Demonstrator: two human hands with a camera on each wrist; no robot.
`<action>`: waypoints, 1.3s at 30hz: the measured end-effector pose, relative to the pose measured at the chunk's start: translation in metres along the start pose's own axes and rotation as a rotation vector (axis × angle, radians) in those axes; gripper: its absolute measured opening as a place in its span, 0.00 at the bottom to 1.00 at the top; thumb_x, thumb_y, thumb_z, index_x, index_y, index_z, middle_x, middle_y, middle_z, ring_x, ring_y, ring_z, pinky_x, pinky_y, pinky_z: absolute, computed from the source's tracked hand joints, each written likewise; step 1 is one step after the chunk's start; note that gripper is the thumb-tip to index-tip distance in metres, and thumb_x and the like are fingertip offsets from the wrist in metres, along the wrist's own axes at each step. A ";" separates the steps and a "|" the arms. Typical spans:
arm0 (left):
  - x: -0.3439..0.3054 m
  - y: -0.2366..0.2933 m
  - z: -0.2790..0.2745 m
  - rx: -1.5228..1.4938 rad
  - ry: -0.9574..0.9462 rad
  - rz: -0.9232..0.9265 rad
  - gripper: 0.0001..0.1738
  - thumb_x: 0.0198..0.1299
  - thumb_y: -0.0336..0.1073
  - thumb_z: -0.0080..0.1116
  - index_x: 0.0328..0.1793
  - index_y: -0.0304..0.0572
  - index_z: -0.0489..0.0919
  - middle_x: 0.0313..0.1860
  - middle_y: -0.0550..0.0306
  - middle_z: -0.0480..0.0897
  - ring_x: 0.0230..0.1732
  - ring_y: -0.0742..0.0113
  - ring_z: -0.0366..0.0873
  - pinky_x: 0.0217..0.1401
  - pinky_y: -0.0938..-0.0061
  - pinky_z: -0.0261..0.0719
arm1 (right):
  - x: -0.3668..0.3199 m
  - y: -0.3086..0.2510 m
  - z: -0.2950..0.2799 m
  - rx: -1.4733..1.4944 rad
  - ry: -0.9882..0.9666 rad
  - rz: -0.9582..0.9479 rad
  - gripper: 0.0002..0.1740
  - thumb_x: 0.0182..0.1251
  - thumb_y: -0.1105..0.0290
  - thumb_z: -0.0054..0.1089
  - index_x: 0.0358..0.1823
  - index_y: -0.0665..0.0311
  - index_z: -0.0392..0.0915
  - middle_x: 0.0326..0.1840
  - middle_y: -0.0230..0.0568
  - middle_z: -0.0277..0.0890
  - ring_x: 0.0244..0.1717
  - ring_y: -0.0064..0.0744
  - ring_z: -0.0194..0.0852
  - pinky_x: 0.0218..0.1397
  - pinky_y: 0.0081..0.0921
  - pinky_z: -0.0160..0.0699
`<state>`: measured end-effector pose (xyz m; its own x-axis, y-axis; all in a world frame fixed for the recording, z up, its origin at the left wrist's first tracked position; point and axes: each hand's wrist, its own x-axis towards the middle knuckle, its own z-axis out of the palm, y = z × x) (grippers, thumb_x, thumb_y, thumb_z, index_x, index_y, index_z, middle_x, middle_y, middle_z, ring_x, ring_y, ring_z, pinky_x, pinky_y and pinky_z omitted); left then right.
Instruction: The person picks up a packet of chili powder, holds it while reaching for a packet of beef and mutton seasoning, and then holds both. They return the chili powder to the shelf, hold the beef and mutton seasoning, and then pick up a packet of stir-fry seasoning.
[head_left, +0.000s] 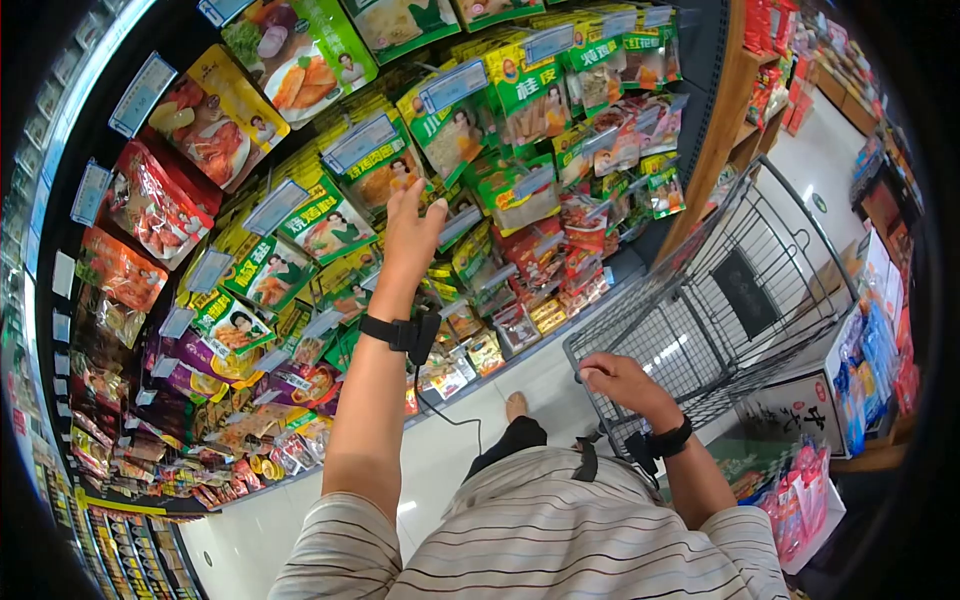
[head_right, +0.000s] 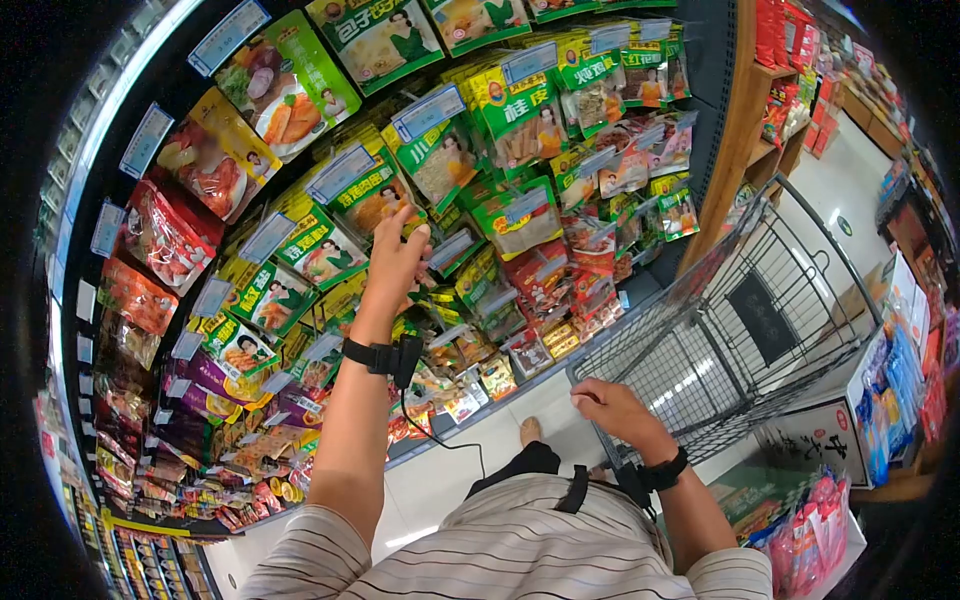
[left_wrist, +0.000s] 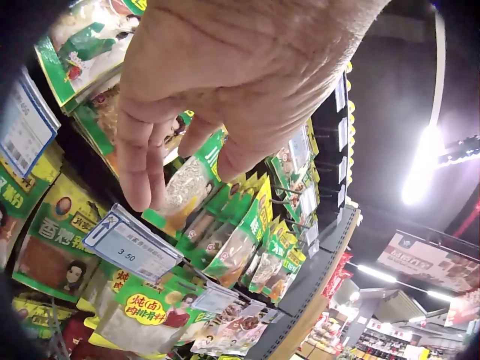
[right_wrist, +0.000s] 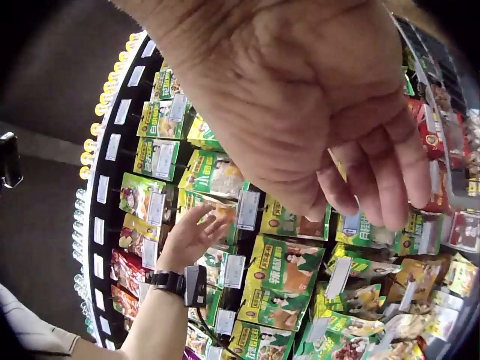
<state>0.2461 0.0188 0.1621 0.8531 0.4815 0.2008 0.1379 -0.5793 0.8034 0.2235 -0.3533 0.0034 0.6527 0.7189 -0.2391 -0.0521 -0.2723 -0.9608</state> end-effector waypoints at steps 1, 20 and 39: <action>0.003 -0.004 -0.001 0.015 -0.003 0.008 0.36 0.72 0.48 0.56 0.82 0.43 0.63 0.81 0.43 0.53 0.50 0.61 0.82 0.45 0.66 0.83 | 0.002 -0.008 0.003 -0.002 -0.006 0.003 0.16 0.74 0.62 0.59 0.51 0.69 0.81 0.31 0.34 0.78 0.34 0.22 0.76 0.40 0.24 0.76; 0.032 -0.039 0.001 0.134 0.058 0.018 0.39 0.71 0.48 0.57 0.83 0.38 0.61 0.85 0.47 0.47 0.50 0.61 0.83 0.44 0.64 0.84 | 0.003 -0.017 0.014 -0.119 -0.066 -0.041 0.18 0.73 0.60 0.59 0.51 0.69 0.81 0.34 0.41 0.83 0.36 0.28 0.79 0.42 0.28 0.78; 0.019 -0.022 -0.005 0.077 0.113 0.047 0.39 0.69 0.54 0.55 0.77 0.32 0.67 0.80 0.31 0.57 0.78 0.39 0.59 0.75 0.53 0.64 | -0.003 -0.032 0.018 -0.079 -0.113 -0.014 0.17 0.74 0.62 0.59 0.53 0.68 0.80 0.35 0.37 0.81 0.37 0.23 0.77 0.42 0.25 0.76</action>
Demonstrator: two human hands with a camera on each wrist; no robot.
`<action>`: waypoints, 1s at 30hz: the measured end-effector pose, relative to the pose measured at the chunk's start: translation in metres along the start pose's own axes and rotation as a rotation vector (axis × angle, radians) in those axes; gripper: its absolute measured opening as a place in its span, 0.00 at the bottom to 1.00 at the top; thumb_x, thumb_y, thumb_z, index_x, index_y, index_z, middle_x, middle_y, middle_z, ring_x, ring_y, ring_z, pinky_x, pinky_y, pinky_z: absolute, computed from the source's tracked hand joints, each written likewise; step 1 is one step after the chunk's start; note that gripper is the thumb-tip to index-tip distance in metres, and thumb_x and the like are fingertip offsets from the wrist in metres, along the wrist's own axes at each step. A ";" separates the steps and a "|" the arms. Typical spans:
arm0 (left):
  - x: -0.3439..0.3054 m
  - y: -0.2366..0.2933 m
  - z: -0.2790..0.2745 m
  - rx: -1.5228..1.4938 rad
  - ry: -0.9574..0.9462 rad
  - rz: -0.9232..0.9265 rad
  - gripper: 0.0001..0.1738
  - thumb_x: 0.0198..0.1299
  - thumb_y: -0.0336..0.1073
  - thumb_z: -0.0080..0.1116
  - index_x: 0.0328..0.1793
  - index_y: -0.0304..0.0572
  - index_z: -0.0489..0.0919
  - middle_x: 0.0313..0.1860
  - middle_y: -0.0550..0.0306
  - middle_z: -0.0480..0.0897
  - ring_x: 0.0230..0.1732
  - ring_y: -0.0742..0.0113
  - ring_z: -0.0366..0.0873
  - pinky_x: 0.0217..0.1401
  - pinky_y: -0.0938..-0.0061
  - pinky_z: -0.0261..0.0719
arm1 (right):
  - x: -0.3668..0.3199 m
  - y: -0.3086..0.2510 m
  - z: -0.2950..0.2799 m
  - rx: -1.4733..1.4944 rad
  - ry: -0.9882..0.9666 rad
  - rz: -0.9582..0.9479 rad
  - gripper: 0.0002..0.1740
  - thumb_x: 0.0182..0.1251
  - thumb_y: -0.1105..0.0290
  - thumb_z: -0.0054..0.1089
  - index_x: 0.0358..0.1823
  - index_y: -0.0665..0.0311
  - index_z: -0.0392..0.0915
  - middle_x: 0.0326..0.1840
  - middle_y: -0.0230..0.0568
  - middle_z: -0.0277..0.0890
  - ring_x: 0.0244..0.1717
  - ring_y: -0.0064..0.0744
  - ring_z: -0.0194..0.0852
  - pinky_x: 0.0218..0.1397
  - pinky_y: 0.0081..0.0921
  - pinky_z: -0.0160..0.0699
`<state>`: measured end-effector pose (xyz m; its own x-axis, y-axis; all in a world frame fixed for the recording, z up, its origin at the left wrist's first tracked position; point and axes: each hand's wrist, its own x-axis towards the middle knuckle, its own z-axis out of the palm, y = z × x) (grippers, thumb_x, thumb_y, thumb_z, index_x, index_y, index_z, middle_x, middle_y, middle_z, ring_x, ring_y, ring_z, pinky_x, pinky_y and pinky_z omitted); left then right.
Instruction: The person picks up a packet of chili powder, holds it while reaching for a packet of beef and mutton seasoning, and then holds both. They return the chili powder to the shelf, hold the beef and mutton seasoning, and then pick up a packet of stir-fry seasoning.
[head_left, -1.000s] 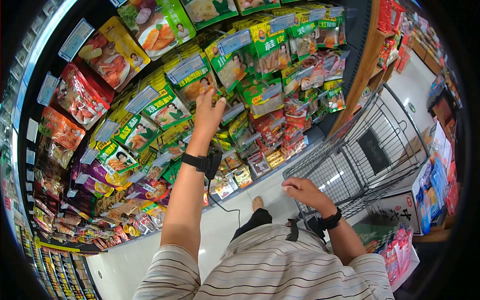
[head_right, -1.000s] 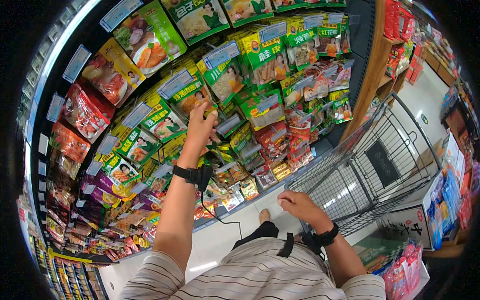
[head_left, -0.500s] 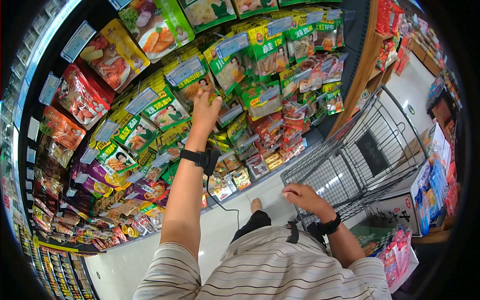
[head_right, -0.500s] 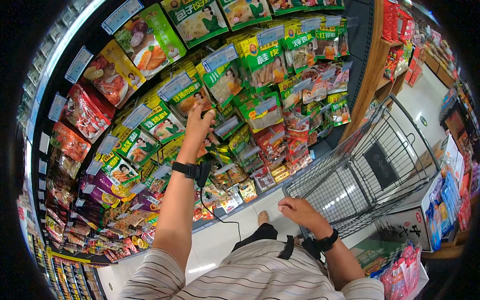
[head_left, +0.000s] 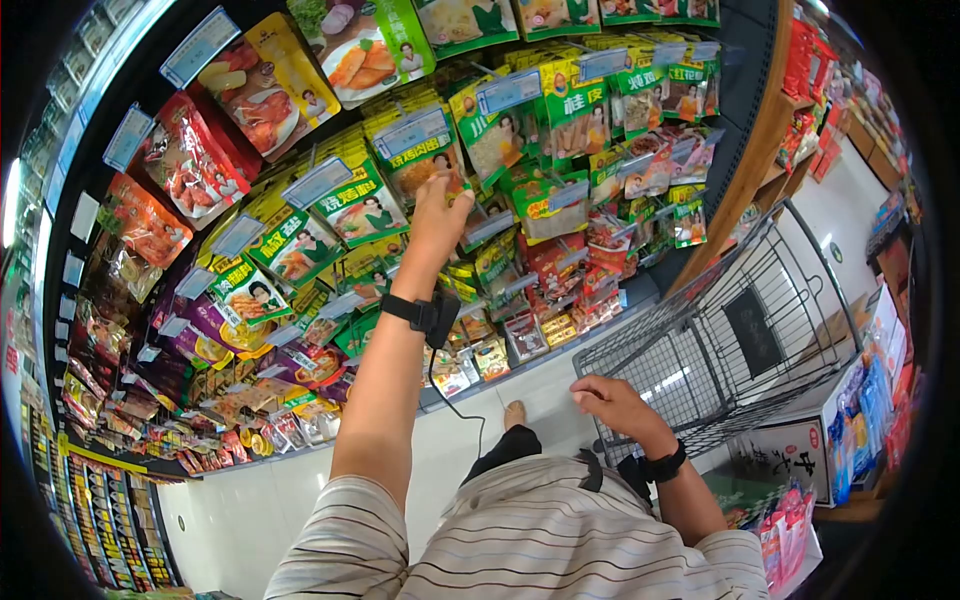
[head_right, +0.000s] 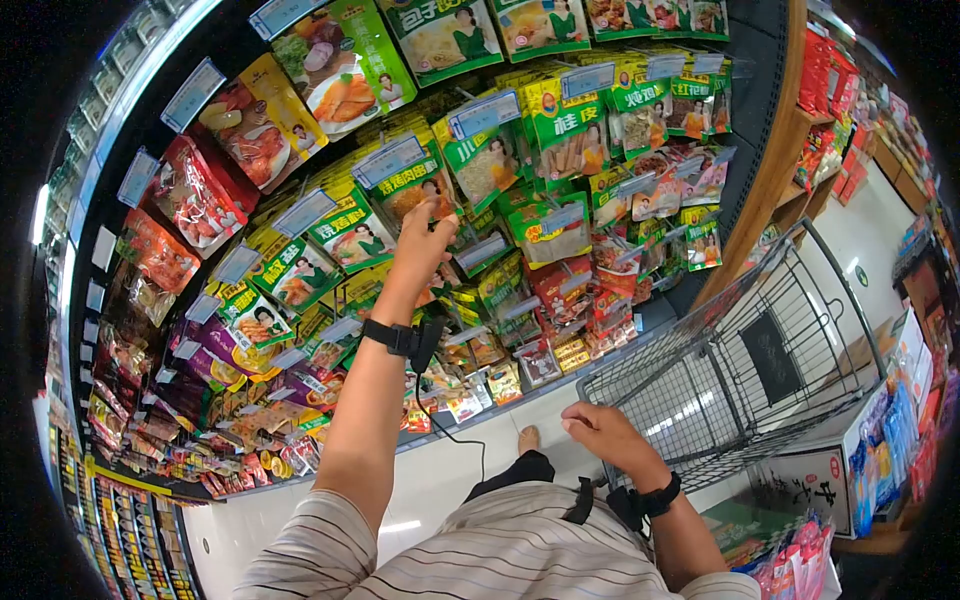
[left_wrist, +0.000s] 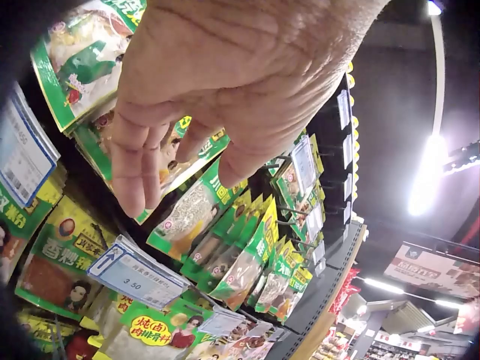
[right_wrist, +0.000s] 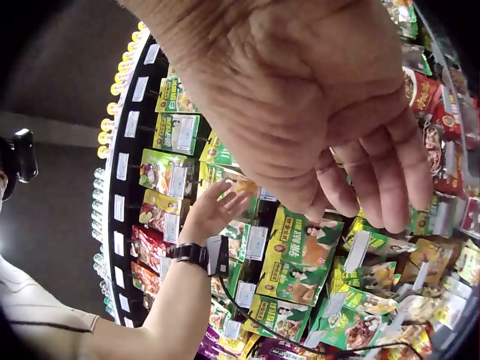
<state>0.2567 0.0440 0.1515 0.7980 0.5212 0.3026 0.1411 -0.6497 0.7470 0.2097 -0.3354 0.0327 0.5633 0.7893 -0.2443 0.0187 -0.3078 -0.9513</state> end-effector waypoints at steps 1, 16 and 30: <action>-0.003 0.002 -0.002 -0.010 0.016 0.019 0.39 0.69 0.54 0.56 0.76 0.31 0.68 0.79 0.30 0.59 0.80 0.37 0.57 0.78 0.52 0.62 | 0.001 -0.001 0.000 -0.006 -0.005 -0.006 0.16 0.74 0.63 0.59 0.53 0.68 0.80 0.35 0.35 0.80 0.38 0.22 0.77 0.42 0.23 0.75; -0.069 0.059 -0.054 -0.101 -0.022 0.061 0.38 0.73 0.51 0.54 0.82 0.39 0.60 0.82 0.35 0.56 0.59 0.53 0.82 0.61 0.60 0.80 | 0.001 -0.003 0.008 -0.102 -0.075 -0.082 0.20 0.75 0.57 0.58 0.57 0.63 0.80 0.39 0.41 0.85 0.41 0.29 0.82 0.47 0.27 0.79; -0.086 0.130 -0.074 -0.211 0.115 0.312 0.32 0.73 0.41 0.57 0.78 0.33 0.64 0.75 0.44 0.67 0.74 0.53 0.69 0.69 0.62 0.76 | -0.061 -0.144 -0.021 0.083 -0.001 -0.418 0.15 0.75 0.66 0.59 0.56 0.67 0.81 0.41 0.37 0.86 0.42 0.22 0.83 0.46 0.23 0.79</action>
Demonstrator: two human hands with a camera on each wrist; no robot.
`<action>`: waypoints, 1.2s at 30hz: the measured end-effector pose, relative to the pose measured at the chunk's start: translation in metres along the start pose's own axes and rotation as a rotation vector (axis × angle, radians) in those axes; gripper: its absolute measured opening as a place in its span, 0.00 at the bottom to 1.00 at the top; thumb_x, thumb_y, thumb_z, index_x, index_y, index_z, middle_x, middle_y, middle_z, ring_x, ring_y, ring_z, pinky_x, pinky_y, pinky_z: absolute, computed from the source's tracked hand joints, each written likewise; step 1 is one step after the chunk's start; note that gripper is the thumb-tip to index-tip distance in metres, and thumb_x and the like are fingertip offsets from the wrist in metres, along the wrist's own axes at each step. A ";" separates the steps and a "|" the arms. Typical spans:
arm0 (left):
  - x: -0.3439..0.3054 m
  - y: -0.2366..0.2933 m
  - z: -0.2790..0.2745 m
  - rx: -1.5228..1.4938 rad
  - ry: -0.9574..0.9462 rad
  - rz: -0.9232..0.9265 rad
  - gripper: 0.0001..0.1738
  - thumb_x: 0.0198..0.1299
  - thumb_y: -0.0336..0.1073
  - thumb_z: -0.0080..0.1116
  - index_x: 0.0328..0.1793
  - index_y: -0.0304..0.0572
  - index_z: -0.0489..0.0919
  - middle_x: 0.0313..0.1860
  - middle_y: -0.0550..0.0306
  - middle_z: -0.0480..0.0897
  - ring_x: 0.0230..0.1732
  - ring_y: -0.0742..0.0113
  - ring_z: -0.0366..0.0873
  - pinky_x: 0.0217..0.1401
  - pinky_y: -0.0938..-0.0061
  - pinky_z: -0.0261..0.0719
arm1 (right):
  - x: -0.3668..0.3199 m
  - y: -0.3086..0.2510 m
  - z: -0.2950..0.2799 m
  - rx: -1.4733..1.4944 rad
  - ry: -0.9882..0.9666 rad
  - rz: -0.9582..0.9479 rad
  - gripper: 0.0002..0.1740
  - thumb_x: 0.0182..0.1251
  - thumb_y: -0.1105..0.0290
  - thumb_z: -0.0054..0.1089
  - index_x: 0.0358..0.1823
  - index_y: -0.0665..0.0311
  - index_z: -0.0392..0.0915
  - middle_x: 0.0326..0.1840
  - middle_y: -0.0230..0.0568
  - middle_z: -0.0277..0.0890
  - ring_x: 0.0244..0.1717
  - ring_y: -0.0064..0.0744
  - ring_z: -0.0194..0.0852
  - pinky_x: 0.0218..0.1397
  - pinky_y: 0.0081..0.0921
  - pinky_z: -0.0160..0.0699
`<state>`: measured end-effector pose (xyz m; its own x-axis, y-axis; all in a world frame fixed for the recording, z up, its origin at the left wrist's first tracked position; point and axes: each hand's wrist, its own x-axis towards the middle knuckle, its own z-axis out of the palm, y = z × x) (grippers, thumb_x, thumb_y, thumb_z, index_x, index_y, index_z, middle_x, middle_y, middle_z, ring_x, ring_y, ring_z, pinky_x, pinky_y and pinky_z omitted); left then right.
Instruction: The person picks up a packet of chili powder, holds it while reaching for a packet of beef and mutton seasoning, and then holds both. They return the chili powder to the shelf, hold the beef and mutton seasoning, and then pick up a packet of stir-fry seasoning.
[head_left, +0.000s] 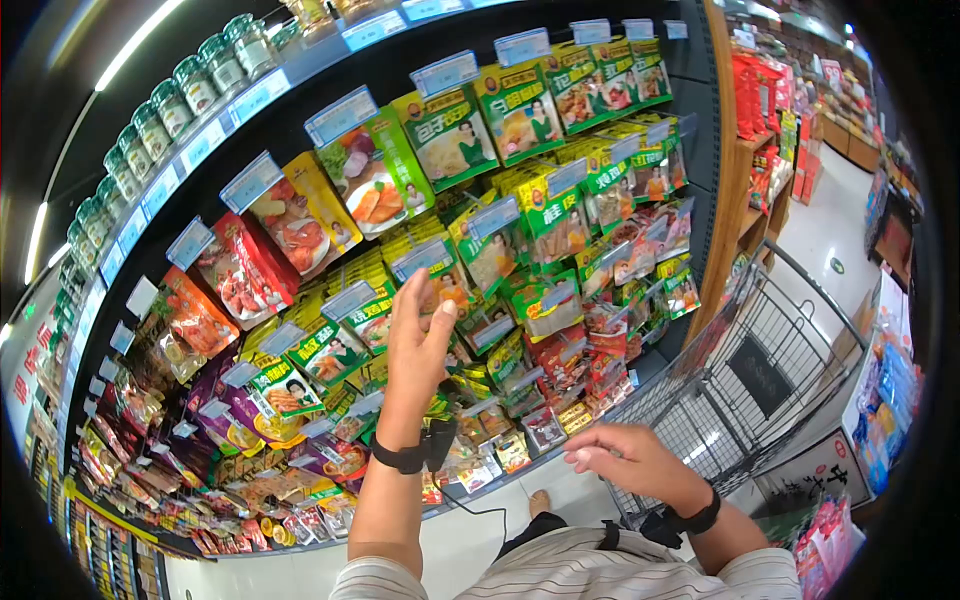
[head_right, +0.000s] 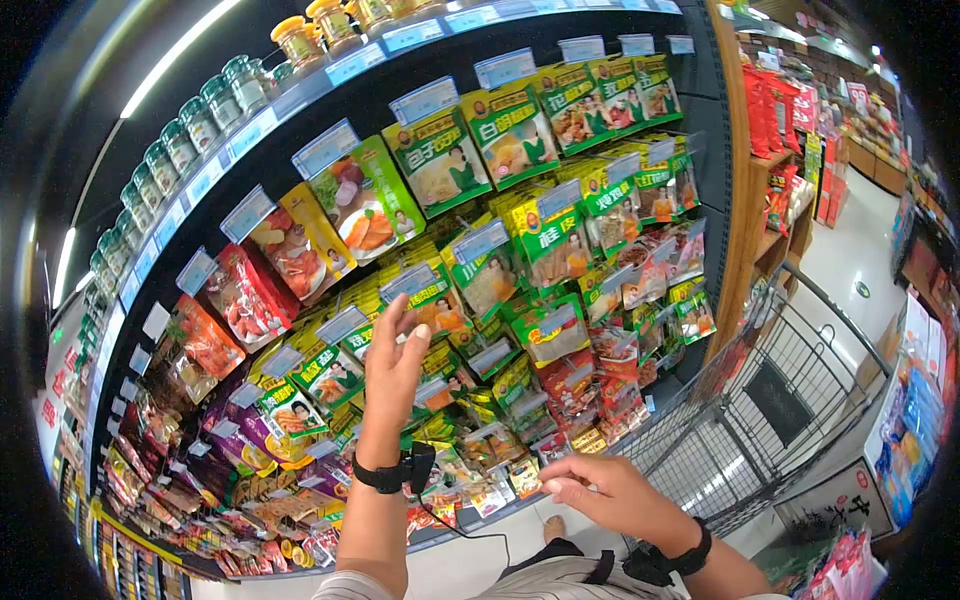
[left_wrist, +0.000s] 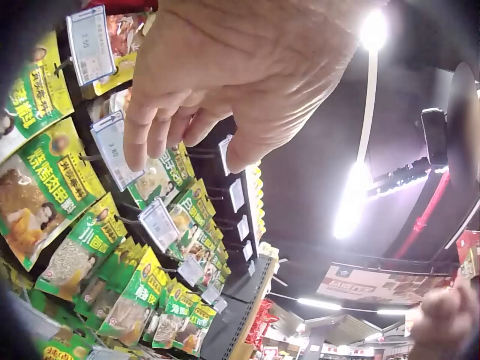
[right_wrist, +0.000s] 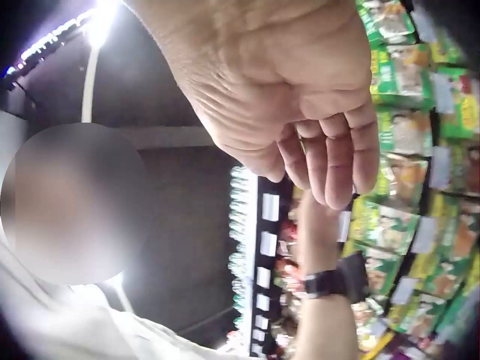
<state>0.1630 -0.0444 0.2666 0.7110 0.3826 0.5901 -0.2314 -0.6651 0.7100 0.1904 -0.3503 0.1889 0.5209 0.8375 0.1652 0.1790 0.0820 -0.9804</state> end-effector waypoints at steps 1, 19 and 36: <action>0.004 0.002 0.002 -0.022 0.000 0.014 0.32 0.73 0.41 0.57 0.78 0.32 0.64 0.74 0.44 0.67 0.74 0.53 0.69 0.69 0.62 0.76 | -0.004 -0.023 -0.003 0.055 -0.007 -0.064 0.15 0.75 0.66 0.59 0.55 0.67 0.81 0.43 0.39 0.86 0.44 0.24 0.83 0.48 0.24 0.79; 0.100 0.033 0.037 0.082 -0.080 0.147 0.36 0.71 0.47 0.58 0.78 0.33 0.65 0.75 0.42 0.69 0.77 0.52 0.66 0.76 0.62 0.65 | -0.044 -0.153 0.032 0.779 -0.175 -1.094 0.19 0.81 0.57 0.50 0.56 0.63 0.82 0.52 0.51 0.86 0.61 0.56 0.77 0.69 0.48 0.74; 0.039 -0.028 0.056 -0.141 -0.021 -0.032 0.35 0.72 0.44 0.56 0.77 0.27 0.64 0.75 0.36 0.70 0.76 0.50 0.68 0.77 0.61 0.65 | -0.051 -0.088 -0.025 0.560 -0.225 -0.629 0.33 0.76 0.61 0.51 0.70 0.84 0.66 0.68 0.67 0.72 0.72 0.56 0.69 0.76 0.48 0.63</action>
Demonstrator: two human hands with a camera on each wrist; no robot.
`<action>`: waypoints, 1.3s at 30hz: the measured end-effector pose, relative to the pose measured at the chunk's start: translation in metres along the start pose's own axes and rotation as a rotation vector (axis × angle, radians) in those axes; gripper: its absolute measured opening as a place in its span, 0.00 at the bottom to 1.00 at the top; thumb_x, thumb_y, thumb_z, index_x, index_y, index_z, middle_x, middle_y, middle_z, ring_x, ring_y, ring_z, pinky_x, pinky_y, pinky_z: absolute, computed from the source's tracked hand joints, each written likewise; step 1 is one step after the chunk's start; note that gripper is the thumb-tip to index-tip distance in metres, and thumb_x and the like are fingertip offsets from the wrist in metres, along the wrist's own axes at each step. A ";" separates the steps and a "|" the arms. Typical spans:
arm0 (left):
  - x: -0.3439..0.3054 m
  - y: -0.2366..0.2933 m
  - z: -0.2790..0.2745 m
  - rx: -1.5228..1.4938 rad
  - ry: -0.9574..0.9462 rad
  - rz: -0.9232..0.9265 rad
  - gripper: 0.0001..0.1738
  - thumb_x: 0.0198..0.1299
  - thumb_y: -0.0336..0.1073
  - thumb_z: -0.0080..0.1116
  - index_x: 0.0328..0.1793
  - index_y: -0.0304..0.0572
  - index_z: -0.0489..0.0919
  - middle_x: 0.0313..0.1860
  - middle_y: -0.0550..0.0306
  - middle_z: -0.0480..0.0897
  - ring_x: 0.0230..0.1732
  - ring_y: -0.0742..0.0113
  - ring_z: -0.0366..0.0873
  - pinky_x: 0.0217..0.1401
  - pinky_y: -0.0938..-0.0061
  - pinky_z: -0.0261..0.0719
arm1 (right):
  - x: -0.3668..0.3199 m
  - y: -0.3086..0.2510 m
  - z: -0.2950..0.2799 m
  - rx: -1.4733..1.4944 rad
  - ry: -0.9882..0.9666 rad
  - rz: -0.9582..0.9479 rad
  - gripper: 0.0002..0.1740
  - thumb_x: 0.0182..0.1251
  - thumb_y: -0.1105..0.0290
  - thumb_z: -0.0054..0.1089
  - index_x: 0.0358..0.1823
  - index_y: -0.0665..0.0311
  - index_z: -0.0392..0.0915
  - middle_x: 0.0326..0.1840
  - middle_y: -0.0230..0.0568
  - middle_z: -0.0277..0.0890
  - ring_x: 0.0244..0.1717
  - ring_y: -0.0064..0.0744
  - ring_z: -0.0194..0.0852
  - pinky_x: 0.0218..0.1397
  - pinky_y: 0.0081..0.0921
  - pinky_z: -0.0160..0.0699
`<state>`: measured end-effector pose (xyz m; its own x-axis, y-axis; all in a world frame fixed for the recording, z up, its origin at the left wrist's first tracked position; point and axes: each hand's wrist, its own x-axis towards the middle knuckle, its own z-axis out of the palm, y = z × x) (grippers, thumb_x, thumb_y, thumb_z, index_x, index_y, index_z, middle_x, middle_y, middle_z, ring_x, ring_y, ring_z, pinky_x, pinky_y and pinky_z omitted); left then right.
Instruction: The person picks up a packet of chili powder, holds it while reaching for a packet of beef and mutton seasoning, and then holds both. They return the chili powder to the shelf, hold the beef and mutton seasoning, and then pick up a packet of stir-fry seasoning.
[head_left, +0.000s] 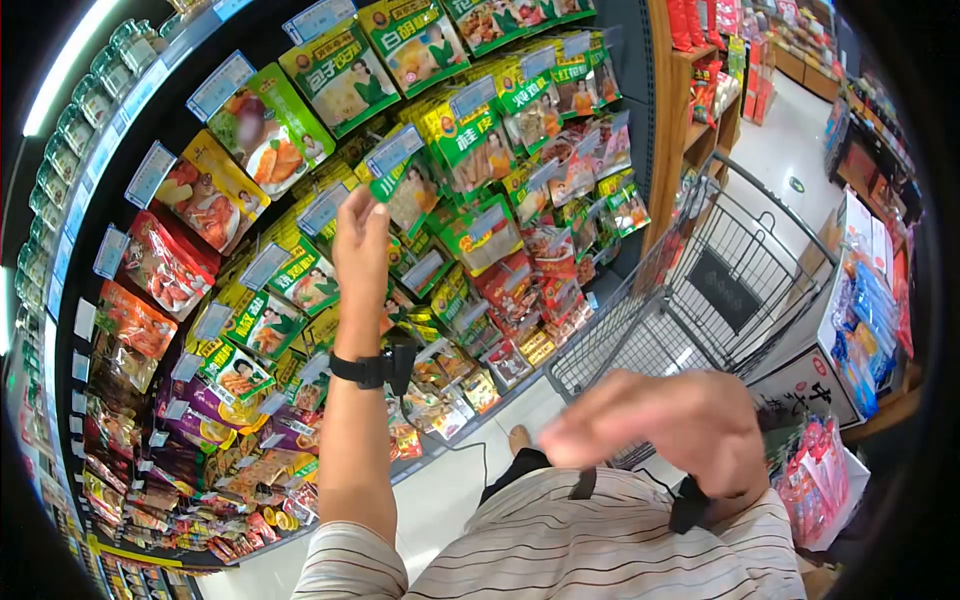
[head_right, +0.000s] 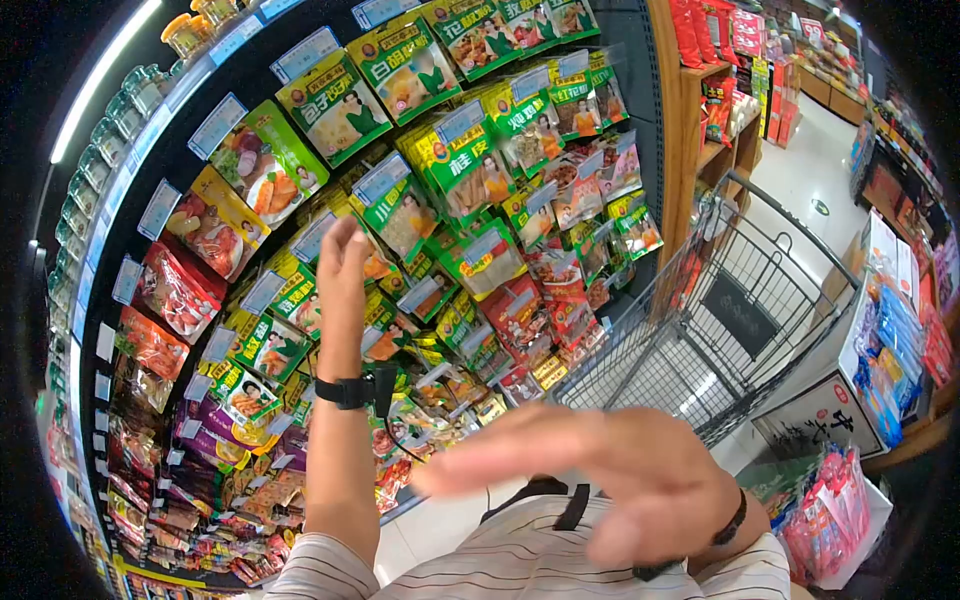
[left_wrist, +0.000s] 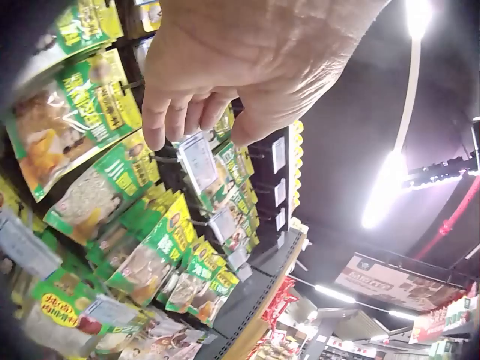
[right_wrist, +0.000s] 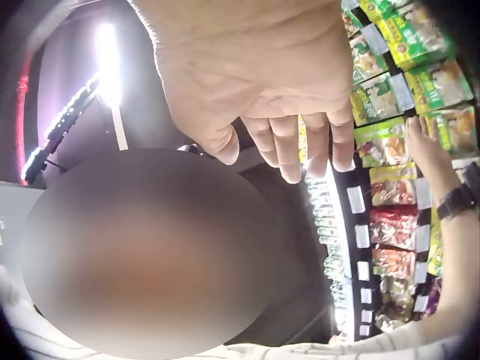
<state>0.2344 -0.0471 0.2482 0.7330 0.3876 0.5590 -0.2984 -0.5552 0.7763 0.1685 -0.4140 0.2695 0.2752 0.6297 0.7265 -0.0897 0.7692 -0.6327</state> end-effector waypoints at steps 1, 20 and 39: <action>-0.005 -0.011 0.002 -0.004 0.000 -0.013 0.34 0.72 0.44 0.56 0.77 0.27 0.64 0.75 0.36 0.70 0.76 0.50 0.68 0.77 0.61 0.66 | -0.007 0.001 -0.001 0.007 0.082 0.074 0.33 0.75 0.63 0.52 0.70 0.84 0.65 0.70 0.67 0.71 0.74 0.54 0.68 0.76 0.47 0.61; 0.020 -0.102 0.011 0.188 -0.099 -0.341 0.43 0.69 0.47 0.58 0.78 0.21 0.58 0.75 0.27 0.66 0.76 0.42 0.67 0.75 0.58 0.67 | -0.072 0.040 -0.024 -0.330 0.428 0.795 0.20 0.79 0.67 0.54 0.65 0.72 0.74 0.55 0.45 0.84 0.55 0.28 0.82 0.59 0.25 0.79; 0.062 -0.147 0.015 0.246 -0.129 -0.391 0.37 0.67 0.50 0.59 0.67 0.20 0.69 0.45 0.43 0.83 0.45 0.60 0.80 0.48 0.65 0.76 | -0.068 0.074 -0.042 -0.287 0.449 0.888 0.19 0.80 0.66 0.53 0.65 0.70 0.74 0.54 0.42 0.84 0.53 0.25 0.81 0.59 0.25 0.80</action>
<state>0.3326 0.0474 0.1646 0.8361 0.5162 0.1860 0.1571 -0.5499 0.8203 0.1836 -0.4045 0.1616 0.5578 0.8139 -0.1629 -0.2194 -0.0447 -0.9746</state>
